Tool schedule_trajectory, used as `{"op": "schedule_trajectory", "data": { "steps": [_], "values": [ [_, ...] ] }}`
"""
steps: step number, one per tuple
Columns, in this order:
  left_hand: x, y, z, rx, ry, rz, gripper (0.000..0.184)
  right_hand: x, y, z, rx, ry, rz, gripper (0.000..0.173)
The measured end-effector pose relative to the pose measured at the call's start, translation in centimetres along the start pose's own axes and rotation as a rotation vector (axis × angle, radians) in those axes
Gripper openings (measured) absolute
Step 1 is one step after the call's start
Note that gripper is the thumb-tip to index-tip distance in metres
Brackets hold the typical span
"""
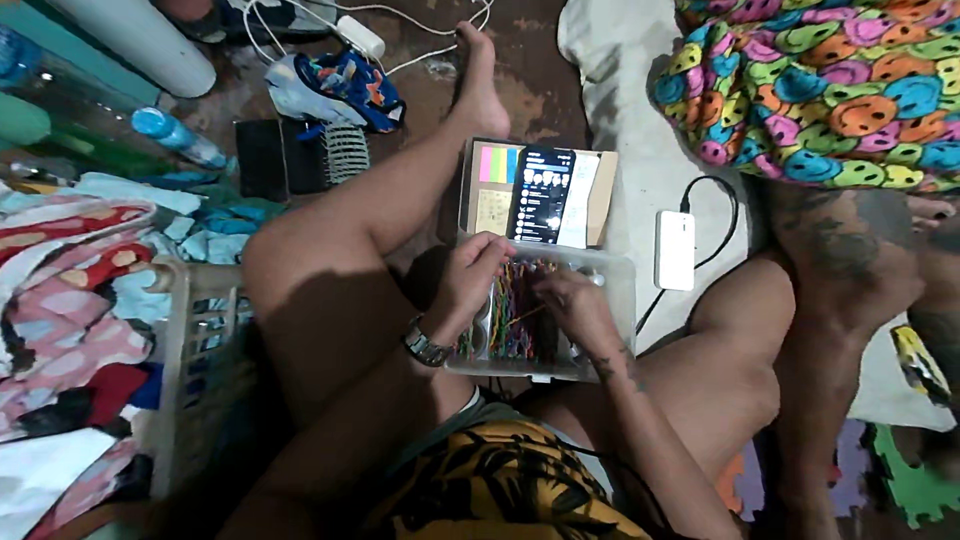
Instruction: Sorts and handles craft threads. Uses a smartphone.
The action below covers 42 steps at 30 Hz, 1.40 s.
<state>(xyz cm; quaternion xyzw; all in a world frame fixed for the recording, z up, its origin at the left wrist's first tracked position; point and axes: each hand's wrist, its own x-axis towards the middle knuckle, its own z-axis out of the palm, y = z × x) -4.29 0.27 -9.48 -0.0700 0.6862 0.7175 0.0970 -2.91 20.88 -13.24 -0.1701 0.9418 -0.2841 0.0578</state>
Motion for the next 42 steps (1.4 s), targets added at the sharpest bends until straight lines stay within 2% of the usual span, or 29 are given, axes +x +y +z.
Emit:
{"op": "schedule_trajectory", "data": {
  "steps": [4, 7, 9, 11, 17, 19, 22, 24, 27, 31, 34, 35, 37, 38, 39, 40, 42],
  "values": [
    [0.1, -0.3, 0.2, -0.01, -0.012, 0.009, 0.027, 0.1, -0.6, 1.1, -0.199, -0.376, -0.076, 0.019],
    [0.1, -0.6, 0.1, -0.01, -0.018, 0.009, 0.026, 0.3, -1.4, 2.1, -0.333, -0.474, -0.053, 0.022],
    [0.2, -0.6, 0.2, 0.005, -0.025, 0.012, 0.027, 0.3, -1.0, 2.3, -0.324, -0.423, -0.051, 0.022],
    [0.3, -0.7, 0.2, 0.017, -0.034, 0.014, 0.027, 0.3, -0.2, 2.0, -0.197, -0.331, -0.027, 0.021],
    [0.3, -0.7, 0.5, 0.128, -0.138, -0.068, 0.021, -0.8, -0.1, 0.2, 0.654, 0.133, 0.179, 0.013],
    [0.3, -1.1, 1.3, 0.169, -0.222, -0.099, 0.019, -0.7, -0.1, -0.2, 0.867, 0.176, 0.259, 0.009],
    [0.0, -1.7, 2.6, 0.142, -0.302, -0.126, 0.027, -0.5, -0.1, -0.1, 1.048, 0.176, 0.292, 0.009],
    [-0.2, -1.9, 3.2, 0.1, -0.318, -0.148, 0.028, -0.4, -0.2, 0.3, 1.113, 0.169, 0.294, 0.016],
    [-0.3, -2.3, 3.6, -0.025, -0.307, -0.195, 0.019, -0.6, -0.1, 0.2, 1.071, 0.145, 0.287, 0.027],
    [0.0, -2.5, 3.6, -0.064, -0.273, -0.194, 0.007, -0.8, 0.5, -0.1, 0.919, 0.133, 0.258, 0.014],
    [0.8, -2.0, 2.9, 0.205, -0.291, -0.185, 0.013, -0.8, 1.2, -0.5, 0.859, 0.195, 0.34, 0.008],
    [1.1, -1.7, 2.4, 0.383, -0.391, -0.199, 0.019, -0.7, 1.5, -0.8, 0.882, 0.232, 0.384, 0.007],
    [1.5, -1.0, 1.8, 0.728, -0.717, -0.227, 0.03, -0.8, 2.1, -1.4, 0.955, 0.316, 0.454, 0.006],
    [1.5, -1.1, 1.9, 0.839, -0.845, -0.219, 0.032, -0.8, 2.4, -1.6, 0.983, 0.354, 0.472, 0.005],
    [1.4, -1.5, 2.1, 0.899, -0.901, -0.19, 0.032, -0.9, 2.6, -1.8, 1.0, 0.387, 0.488, 0.006],
    [1.1, -1.9, 2.4, 0.917, -0.884, -0.16, 0.032, -0.9, 2.9, -2.0, 1.018, 0.414, 0.501, 0.007],
    [0.7, -2.5, 3.4, 0.902, -0.735, -0.111, 0.031, -1.0, 2.9, -2.2, 1.074, 0.45, 0.53, 0.009]
  ]
}}
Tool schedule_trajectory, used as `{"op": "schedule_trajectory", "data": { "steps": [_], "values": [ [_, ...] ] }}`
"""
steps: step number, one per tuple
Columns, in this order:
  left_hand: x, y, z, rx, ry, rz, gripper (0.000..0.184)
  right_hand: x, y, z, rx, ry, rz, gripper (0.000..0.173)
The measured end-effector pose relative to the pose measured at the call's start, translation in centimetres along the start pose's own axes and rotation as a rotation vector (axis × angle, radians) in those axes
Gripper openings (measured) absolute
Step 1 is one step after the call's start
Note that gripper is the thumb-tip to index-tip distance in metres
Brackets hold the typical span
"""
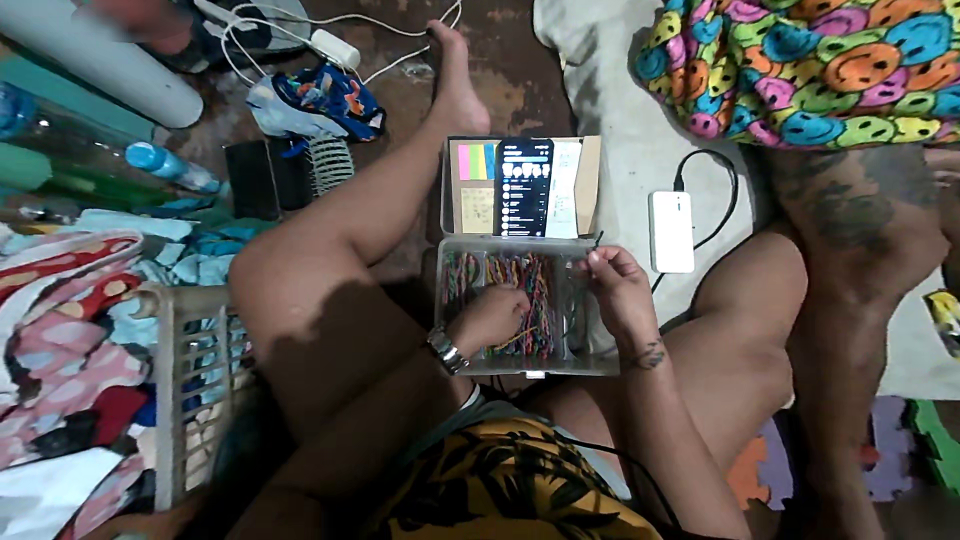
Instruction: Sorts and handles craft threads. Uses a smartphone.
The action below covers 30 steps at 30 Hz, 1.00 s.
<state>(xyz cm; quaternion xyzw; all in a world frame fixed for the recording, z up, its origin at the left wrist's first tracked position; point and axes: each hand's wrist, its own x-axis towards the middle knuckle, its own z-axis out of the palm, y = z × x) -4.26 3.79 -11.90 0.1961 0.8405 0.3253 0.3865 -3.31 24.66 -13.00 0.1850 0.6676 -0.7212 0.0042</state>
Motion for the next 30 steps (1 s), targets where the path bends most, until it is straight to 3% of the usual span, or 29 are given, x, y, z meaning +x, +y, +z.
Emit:
{"op": "schedule_trajectory", "data": {
  "steps": [3, 7, 10, 15, 19, 23, 30],
  "values": [
    [2.0, -0.1, 1.4, 0.027, 0.138, -0.04, 0.033, -0.1, 0.2, 0.2, 0.04, 0.005, 0.027, 0.009],
    [3.4, -0.4, 2.4, 0.107, 0.07, -0.098, 0.044, -0.1, 0.6, 0.9, 0.029, -0.025, 0.039, 0.007],
    [2.9, 0.0, 1.8, -0.001, 0.089, -0.093, 0.049, -0.3, 0.8, 1.1, 0.002, -0.075, 0.044, 0.006],
    [1.0, 0.7, 0.2, -0.406, 0.236, -0.013, 0.03, -0.8, 1.1, 1.6, -0.033, -0.186, 0.149, 0.005],
    [0.8, 0.7, 0.7, -0.623, 0.333, 0.054, 0.019, -1.3, 0.8, 2.4, 0.09, -0.206, 0.227, 0.003],
    [0.9, 0.7, 0.9, -0.68, 0.385, 0.065, 0.027, -1.3, 0.6, 2.8, 0.145, -0.203, 0.258, 0.004],
    [0.7, 0.7, 0.9, -0.758, 0.358, 0.077, 0.02, -1.5, 0.7, 2.7, 0.161, -0.23, 0.262, 0.01]
  ]
}}
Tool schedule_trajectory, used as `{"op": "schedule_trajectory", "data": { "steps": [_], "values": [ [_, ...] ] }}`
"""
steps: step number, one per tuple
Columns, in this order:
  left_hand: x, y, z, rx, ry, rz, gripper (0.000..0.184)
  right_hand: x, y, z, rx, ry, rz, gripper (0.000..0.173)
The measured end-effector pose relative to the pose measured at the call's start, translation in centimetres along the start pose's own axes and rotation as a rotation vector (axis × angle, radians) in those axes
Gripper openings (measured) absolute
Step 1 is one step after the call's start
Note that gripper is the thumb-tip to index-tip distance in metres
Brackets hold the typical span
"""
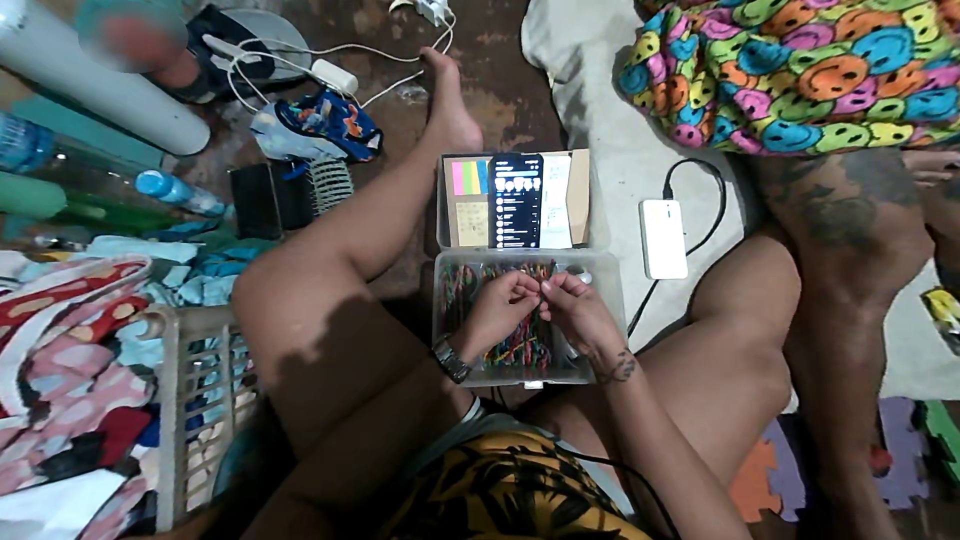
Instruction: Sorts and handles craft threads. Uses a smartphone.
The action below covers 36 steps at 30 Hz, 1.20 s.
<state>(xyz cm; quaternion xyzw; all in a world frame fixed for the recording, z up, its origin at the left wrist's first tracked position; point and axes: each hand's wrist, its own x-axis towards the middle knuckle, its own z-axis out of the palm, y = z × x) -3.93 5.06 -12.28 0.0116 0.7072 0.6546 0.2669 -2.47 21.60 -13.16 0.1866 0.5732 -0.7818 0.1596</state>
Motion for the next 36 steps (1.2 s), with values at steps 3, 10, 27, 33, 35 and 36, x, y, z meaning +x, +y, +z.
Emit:
{"op": "schedule_trajectory", "data": {
  "steps": [3, 10, 27, 33, 35, 36],
  "values": [
    [0.0, 0.2, 0.1, -0.244, 0.001, -0.08, 0.017, -0.1, 0.0, 0.1, -0.039, -0.014, -0.022, 0.008],
    [-0.1, 0.3, 0.3, -0.478, 0.0, -0.109, 0.016, -0.3, 0.8, 0.8, -0.02, -0.055, -0.067, 0.006],
    [-0.4, 0.0, 0.5, -0.068, 0.088, 0.034, 0.012, -0.1, 0.8, 0.3, -0.16, -0.015, -0.236, 0.01],
    [-0.4, -0.5, 0.3, 0.009, 0.03, 0.088, 0.013, -0.4, 0.7, 0.8, -0.123, 0.02, -0.258, 0.007],
    [-0.5, -0.3, 0.1, -0.08, -0.012, 0.024, 0.014, -0.4, 0.7, 0.4, -0.126, -0.019, -0.294, 0.008],
    [-0.5, -0.2, 0.1, -0.098, -0.02, -0.002, 0.015, -0.3, 0.7, 0.2, -0.131, -0.036, -0.316, 0.008]
  ]
}}
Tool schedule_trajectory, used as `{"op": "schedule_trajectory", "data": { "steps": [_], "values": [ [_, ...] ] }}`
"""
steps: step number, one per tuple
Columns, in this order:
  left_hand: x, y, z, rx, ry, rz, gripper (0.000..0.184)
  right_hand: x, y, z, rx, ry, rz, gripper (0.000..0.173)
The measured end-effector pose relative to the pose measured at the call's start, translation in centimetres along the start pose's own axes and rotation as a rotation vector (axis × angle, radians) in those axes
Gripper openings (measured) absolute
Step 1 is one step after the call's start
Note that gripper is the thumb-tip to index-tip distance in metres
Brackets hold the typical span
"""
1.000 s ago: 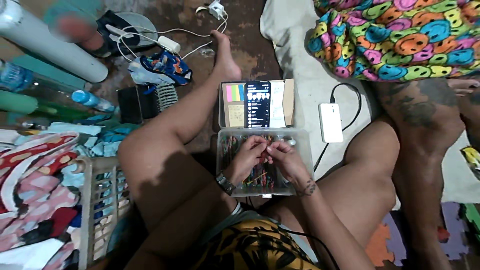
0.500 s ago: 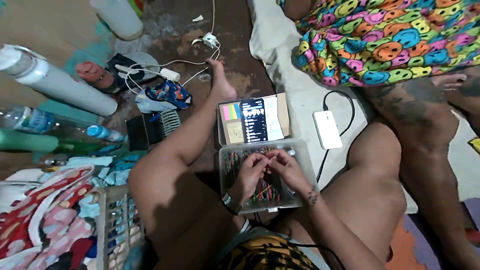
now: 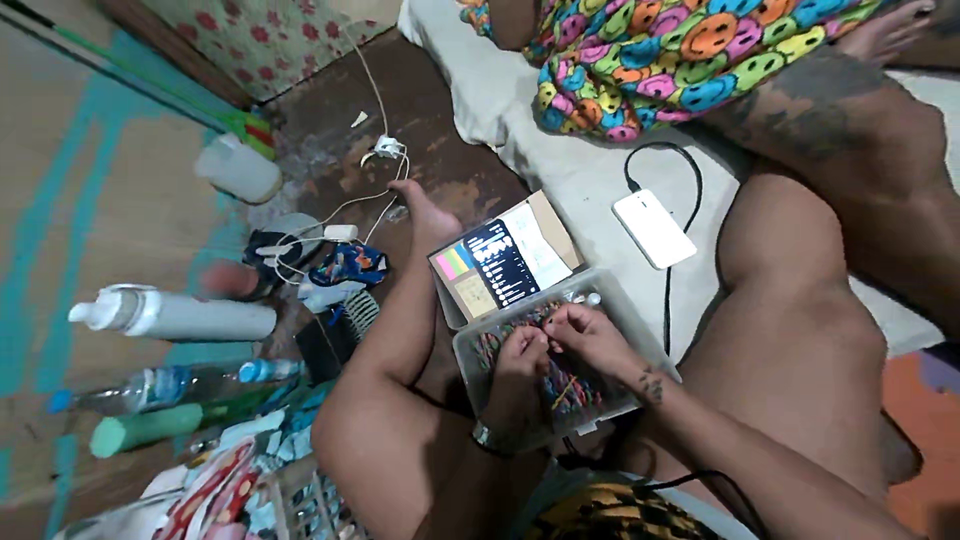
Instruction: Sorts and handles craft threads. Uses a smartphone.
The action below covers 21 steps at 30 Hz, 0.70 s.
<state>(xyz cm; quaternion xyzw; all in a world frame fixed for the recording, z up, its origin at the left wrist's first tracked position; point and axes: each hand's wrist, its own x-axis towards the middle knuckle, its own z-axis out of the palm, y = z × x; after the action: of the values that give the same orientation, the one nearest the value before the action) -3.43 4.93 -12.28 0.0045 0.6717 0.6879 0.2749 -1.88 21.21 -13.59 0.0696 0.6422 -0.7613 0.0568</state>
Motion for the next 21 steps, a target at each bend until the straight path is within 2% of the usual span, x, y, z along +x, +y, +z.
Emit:
{"op": "schedule_trajectory", "data": {
  "steps": [6, 12, 18, 21],
  "values": [
    [-0.2, 0.6, 0.4, -0.051, -0.033, -0.09, 0.017, 0.4, -0.3, -1.5, 0.05, -0.11, 0.049, 0.006],
    [-0.2, 0.5, 0.4, -0.072, -0.053, -0.032, 0.015, 0.3, -0.7, -1.8, 0.066, -0.154, 0.073, 0.003],
    [-0.1, 0.6, 0.1, -0.117, -0.068, -0.037, 0.015, 0.5, -0.1, -1.5, -0.034, -0.136, -0.061, 0.006],
    [-0.3, 0.9, -0.3, -0.235, -0.162, -0.077, 0.019, 0.6, 0.1, -1.6, 0.143, -0.232, -0.046, 0.007]
  ]
}}
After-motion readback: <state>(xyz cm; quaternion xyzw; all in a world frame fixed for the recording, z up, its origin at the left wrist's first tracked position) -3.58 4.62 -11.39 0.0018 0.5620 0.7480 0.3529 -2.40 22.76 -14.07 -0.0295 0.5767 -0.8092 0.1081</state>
